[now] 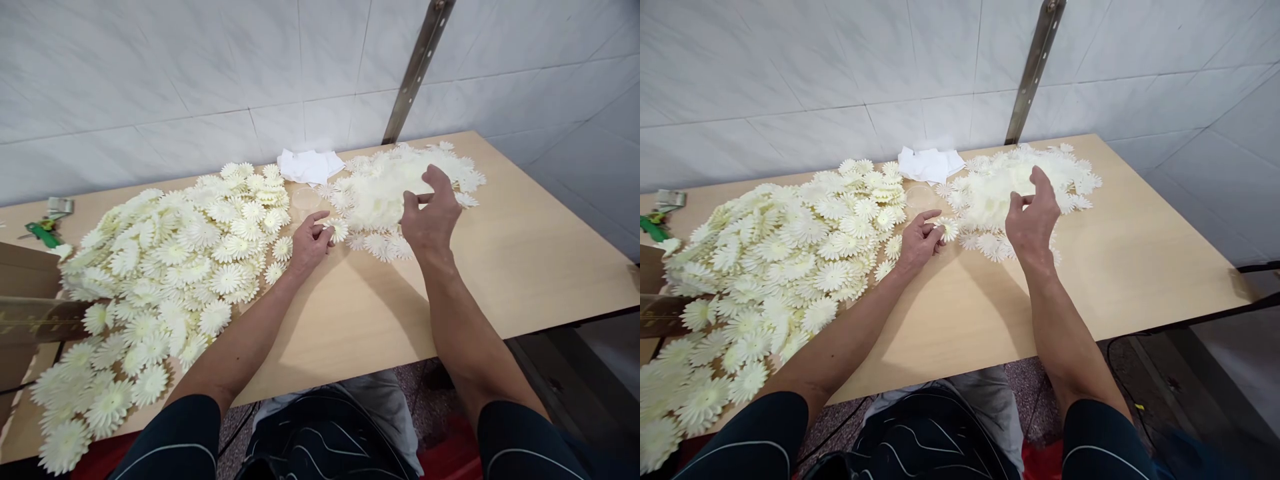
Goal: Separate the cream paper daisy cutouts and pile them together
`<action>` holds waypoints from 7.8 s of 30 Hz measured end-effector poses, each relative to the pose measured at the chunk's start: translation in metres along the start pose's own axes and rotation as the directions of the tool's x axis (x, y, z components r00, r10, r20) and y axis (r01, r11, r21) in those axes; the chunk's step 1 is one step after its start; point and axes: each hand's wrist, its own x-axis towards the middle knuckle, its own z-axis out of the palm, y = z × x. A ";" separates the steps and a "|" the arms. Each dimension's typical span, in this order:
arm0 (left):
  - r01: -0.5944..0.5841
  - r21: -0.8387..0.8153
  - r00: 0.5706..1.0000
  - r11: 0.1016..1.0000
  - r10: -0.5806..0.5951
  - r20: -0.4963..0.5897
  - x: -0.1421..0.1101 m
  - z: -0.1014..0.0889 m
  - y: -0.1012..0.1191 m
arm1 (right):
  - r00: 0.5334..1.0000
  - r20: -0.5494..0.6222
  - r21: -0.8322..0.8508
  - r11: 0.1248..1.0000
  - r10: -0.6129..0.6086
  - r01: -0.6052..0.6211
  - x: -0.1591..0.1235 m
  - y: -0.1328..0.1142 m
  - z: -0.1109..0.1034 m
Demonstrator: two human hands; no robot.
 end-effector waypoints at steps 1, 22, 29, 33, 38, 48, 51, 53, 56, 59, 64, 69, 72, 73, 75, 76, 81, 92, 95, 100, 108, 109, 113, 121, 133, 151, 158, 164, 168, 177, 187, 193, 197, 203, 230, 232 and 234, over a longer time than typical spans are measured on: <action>0.015 -0.005 1.000 1.000 -0.015 -0.006 0.000 0.001 0.000 | 0.998 -0.033 -0.057 0.997 -0.048 0.046 0.000 0.000 -0.001; -0.009 -0.012 0.997 1.000 0.008 -0.078 0.000 0.001 0.003 | 0.750 0.628 0.066 0.946 0.208 -0.318 -0.047 -0.043 0.038; -0.032 -0.009 0.999 0.999 0.032 -0.004 -0.001 -0.002 0.005 | 0.753 0.640 -0.001 0.980 0.154 -0.199 -0.044 -0.046 0.032; -0.020 -0.003 1.000 1.000 0.020 0.012 -0.001 -0.002 0.004 | 0.736 0.665 0.018 0.982 0.127 -0.186 -0.045 -0.045 0.033; -0.014 -0.014 1.000 1.000 0.014 -0.015 -0.001 0.000 0.002 | 0.691 0.716 0.049 0.979 0.105 -0.199 -0.046 -0.046 0.034; -0.018 0.007 0.999 1.000 0.019 -0.036 -0.002 0.001 0.003 | 0.737 0.642 0.045 0.949 0.211 -0.311 -0.046 -0.046 0.034; -0.022 0.006 0.999 1.000 0.023 -0.044 -0.002 0.001 0.003 | 0.730 0.642 0.057 0.935 0.235 -0.351 -0.047 -0.046 0.036; -0.026 -0.009 0.999 1.000 0.025 -0.044 -0.002 0.001 0.004 | 0.727 0.641 0.043 0.934 0.246 -0.354 -0.048 -0.045 0.038; -0.024 -0.021 0.999 0.999 0.023 -0.031 -0.002 0.000 0.004 | 0.735 0.630 0.027 0.938 0.252 -0.345 -0.049 -0.044 0.039; -0.024 -0.020 1.000 1.000 0.023 -0.007 -0.002 0.000 0.003 | 0.737 0.640 0.023 0.952 0.220 -0.304 -0.048 -0.043 0.037; -0.028 -0.009 1.000 1.000 0.028 0.012 -0.002 0.000 -0.002 | 0.718 0.678 -0.012 0.980 0.154 -0.199 -0.046 -0.041 0.036; -0.037 0.023 0.999 0.999 0.037 -0.002 -0.001 -0.001 -0.004 | 0.707 0.688 -0.012 0.976 0.167 -0.219 -0.047 -0.038 0.039; -0.036 0.000 0.999 0.999 0.036 -0.031 -0.001 0.000 -0.001 | 0.695 0.684 0.059 0.931 0.224 -0.359 -0.051 -0.036 0.042; -0.036 -0.008 0.999 0.999 0.036 -0.041 -0.001 0.000 0.000 | 0.694 0.681 0.083 0.918 0.233 -0.389 -0.052 -0.036 0.044; -0.037 -0.017 0.998 0.999 0.037 -0.053 -0.001 0.000 0.001 | 0.710 0.663 0.112 0.907 0.237 -0.407 -0.053 -0.034 0.046; -0.039 -0.020 0.998 0.999 0.038 -0.054 -0.001 0.000 0.002 | 0.724 0.649 0.111 0.912 0.235 -0.395 -0.054 -0.034 0.047; -0.050 -0.021 0.999 0.999 0.049 -0.017 -0.002 -0.001 0.001 | 0.763 0.621 0.016 0.971 0.179 -0.240 -0.052 -0.037 0.043; -0.028 -0.013 0.999 1.000 0.027 -0.034 -0.001 -0.001 0.000 | 0.739 0.646 0.017 0.965 0.190 -0.263 -0.049 -0.043 0.040; -0.027 -0.013 0.999 1.000 0.026 -0.020 0.000 -0.002 0.002 | 0.755 0.622 0.037 0.955 0.208 -0.294 -0.048 -0.044 0.036; -0.045 -0.002 0.999 0.999 0.045 0.014 -0.001 -0.002 0.003 | 0.789 0.601 -0.026 0.990 0.127 -0.140 -0.046 -0.047 0.032; -0.021 -0.028 0.999 0.999 0.021 0.030 -0.001 -0.001 0.002 | 0.740 0.665 -0.018 0.992 0.103 -0.122 -0.045 -0.043 0.035; -0.010 -0.028 0.999 1.000 0.011 0.034 -0.001 -0.002 0.003 | 0.739 0.665 -0.020 0.992 0.109 -0.128 -0.045 -0.043 0.035; 0.009 -0.036 0.999 0.999 -0.008 0.042 -0.001 -0.002 0.005 | 0.778 0.610 0.003 0.982 0.150 -0.191 -0.045 -0.041 0.037; -0.013 -0.021 0.999 1.000 0.014 0.036 -0.003 0.000 0.003 | 0.797 0.584 0.042 0.976 0.150 -0.215 -0.044 -0.041 0.027; 0.016 -0.013 1.000 1.000 -0.016 0.000 -0.001 0.001 0.000 | 0.774 0.627 0.038 0.989 0.089 -0.146 -0.044 -0.038 0.033; 0.048 -0.073 0.997 0.996 -0.052 -0.055 0.001 0.001 -0.002 | 0.746 0.575 0.161 0.847 0.336 -0.506 -0.042 -0.031 0.037; 0.048 -0.084 0.999 0.995 -0.050 -0.017 0.001 0.001 -0.001 | 0.808 0.517 0.135 0.906 0.282 -0.402 -0.036 -0.035 0.027; 0.064 -0.073 0.998 0.995 -0.064 0.011 0.001 0.000 -0.001 | 0.777 0.558 0.051 0.923 0.290 -0.381 -0.035 -0.041 0.022; 0.053 -0.073 0.998 0.996 -0.051 0.019 0.000 0.000 0.000 | 0.802 0.543 0.044 0.945 0.250 -0.324 -0.037 -0.045 0.020; -0.009 -0.039 0.999 0.999 0.011 0.047 -0.001 -0.001 0.003 | 0.828 0.519 0.055 0.958 0.213 -0.282 -0.045 -0.043 0.028; 0.037 0.048 0.995 0.998 -0.042 0.092 -0.004 -0.002 0.010 | 0.827 0.499 0.097 0.931 0.260 -0.351 -0.039 -0.038 0.027; 0.048 0.043 0.996 0.998 -0.051 0.070 -0.004 -0.001 0.010 | 0.844 0.458 0.183 0.900 0.278 -0.396 -0.038 -0.038 0.028; 0.049 0.069 0.997 0.996 -0.053 0.054 -0.004 0.000 0.009 | 0.833 0.500 0.242 0.885 0.238 -0.398 -0.043 -0.040 0.031; 0.136 0.016 0.990 0.991 -0.136 0.025 -0.001 -0.001 0.009 | 0.852 0.490 0.259 0.903 0.182 -0.342 -0.046 -0.039 0.033; 0.215 -0.084 0.969 0.973 -0.202 0.142 0.006 -0.010 0.018 | 0.836 0.506 0.318 0.856 0.210 -0.408 -0.047 -0.039 0.037; 0.204 -0.077 0.972 0.976 -0.192 0.139 0.005 -0.010 0.018 | 0.838 0.509 0.328 0.855 0.198 -0.401 -0.048 -0.040 0.037; 0.192 -0.064 0.974 0.979 -0.182 0.136 0.004 -0.009 0.018 | 0.837 0.518 0.333 0.859 0.178 -0.389 -0.049 -0.041 0.037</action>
